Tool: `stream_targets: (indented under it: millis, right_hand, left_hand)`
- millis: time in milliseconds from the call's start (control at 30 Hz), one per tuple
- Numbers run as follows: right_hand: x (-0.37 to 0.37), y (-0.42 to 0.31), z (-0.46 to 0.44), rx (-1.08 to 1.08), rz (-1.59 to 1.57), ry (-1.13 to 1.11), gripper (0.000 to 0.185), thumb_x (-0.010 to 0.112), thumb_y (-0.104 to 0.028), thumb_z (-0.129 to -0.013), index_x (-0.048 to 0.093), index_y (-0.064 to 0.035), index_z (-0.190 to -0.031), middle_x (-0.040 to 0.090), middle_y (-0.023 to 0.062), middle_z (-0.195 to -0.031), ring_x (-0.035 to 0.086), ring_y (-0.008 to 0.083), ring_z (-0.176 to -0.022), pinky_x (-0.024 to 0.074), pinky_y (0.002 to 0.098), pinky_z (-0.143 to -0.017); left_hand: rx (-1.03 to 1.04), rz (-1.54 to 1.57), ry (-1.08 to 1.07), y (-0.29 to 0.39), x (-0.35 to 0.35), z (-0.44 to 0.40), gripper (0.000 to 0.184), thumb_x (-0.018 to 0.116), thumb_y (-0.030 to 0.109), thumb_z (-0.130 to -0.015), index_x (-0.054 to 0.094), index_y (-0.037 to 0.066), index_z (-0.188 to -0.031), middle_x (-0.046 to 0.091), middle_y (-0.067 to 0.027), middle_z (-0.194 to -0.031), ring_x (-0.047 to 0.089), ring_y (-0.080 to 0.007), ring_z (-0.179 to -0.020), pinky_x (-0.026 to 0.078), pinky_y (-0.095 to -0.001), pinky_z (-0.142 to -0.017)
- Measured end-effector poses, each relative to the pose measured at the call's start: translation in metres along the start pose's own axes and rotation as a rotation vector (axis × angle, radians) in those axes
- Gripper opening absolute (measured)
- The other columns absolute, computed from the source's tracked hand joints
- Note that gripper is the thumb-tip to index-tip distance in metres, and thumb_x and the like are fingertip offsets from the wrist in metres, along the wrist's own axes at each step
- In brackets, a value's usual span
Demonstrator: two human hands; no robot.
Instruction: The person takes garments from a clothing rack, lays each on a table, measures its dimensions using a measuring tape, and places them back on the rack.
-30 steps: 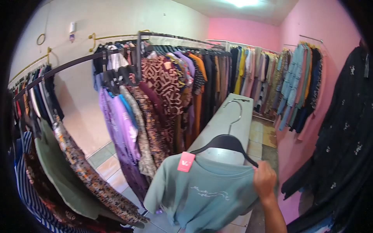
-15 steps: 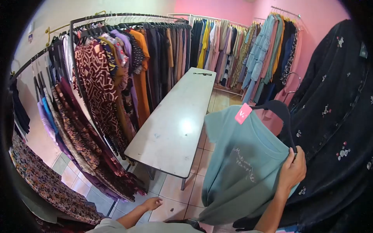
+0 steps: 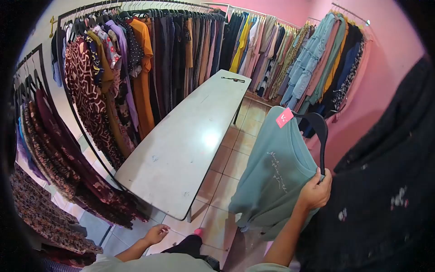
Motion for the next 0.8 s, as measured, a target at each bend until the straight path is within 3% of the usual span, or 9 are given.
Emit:
stream_targets:
  millis: [167,233,333,433,733,800]
  right_hand:
    - [0.08,-0.013,-0.024,-0.013,-0.04,-0.002,0.025,0.056,-0.031,-0.082,0.059,-0.0084,-0.092,0.062,0.0084,-0.087,0.058,0.029,-0.079,0.0418,0.0374,-0.065]
    - [0.12,-0.014,-0.036,-0.076,-0.077,0.044,0.023,0.056,-0.029,-0.082,0.059,-0.0086,-0.092,0.062,0.0077,-0.086,0.057,0.0283,-0.078,0.0408,0.0374,-0.066]
    - [0.173,-0.009,-0.057,-0.138,-0.102,0.039,0.023,0.053,-0.029,-0.084,0.059,-0.0087,-0.094,0.061,0.0069,-0.083,0.057,0.0261,-0.076,0.0385,0.036,-0.064]
    - [0.211,-0.011,-0.081,-0.198,-0.08,0.06,0.022,0.052,-0.027,-0.085,0.058,-0.0083,-0.094,0.06,0.0073,-0.082,0.056,0.0261,-0.077,0.038,0.0362,-0.066]
    - [0.327,0.029,-0.121,-0.19,-0.118,0.111,0.027,0.046,-0.028,-0.089,0.056,-0.0047,-0.099,0.058,0.0112,-0.092,0.051,0.0297,-0.087,0.0357,0.0395,-0.076]
    - [0.357,0.035,-0.129,-0.221,-0.151,0.112,0.029,0.045,-0.028,-0.09,0.054,-0.0023,-0.1,0.057,0.0126,-0.094,0.051,0.0312,-0.087,0.0353,0.0405,-0.078]
  left_hand:
    - [-0.026,0.068,0.316,0.01,0.0,-0.061,0.015,0.056,0.011,-0.079,0.058,0.002,-0.092,0.059,-0.0121,-0.083,0.057,-0.0226,-0.071,0.047,-0.03,-0.065]
    - [0.025,0.085,0.547,0.014,-0.001,-0.095,0.012,0.055,0.009,-0.08,0.057,0.002,-0.089,0.058,-0.0125,-0.081,0.057,-0.0233,-0.073,0.047,-0.0301,-0.066]
    - [-0.04,0.07,0.658,0.035,-0.009,-0.144,0.011,0.053,0.007,-0.081,0.056,0.001,-0.09,0.057,-0.0135,-0.083,0.057,-0.0239,-0.072,0.046,-0.0308,-0.065]
    - [0.032,0.112,0.708,0.051,-0.01,-0.203,0.01,0.053,0.006,-0.081,0.056,0.0,-0.09,0.056,-0.0141,-0.085,0.057,-0.0242,-0.071,0.046,-0.0309,-0.065]
    - [0.229,0.185,0.557,0.137,-0.01,-0.356,0.02,0.054,0.006,-0.081,0.052,0.002,-0.1,0.054,-0.0123,-0.091,0.055,-0.022,-0.08,0.044,-0.0303,-0.07]
    - [0.216,0.228,0.528,0.154,-0.008,-0.382,0.039,0.059,0.014,-0.079,0.045,0.002,-0.113,0.05,-0.0145,-0.103,0.051,-0.0243,-0.091,0.042,-0.033,-0.078]
Point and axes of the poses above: each hand's wrist, its own z-axis away from the middle knuckle, its own x-axis out of the palm, y = z × x, the point moved 1 cm from there along -z, towards the middle knuckle
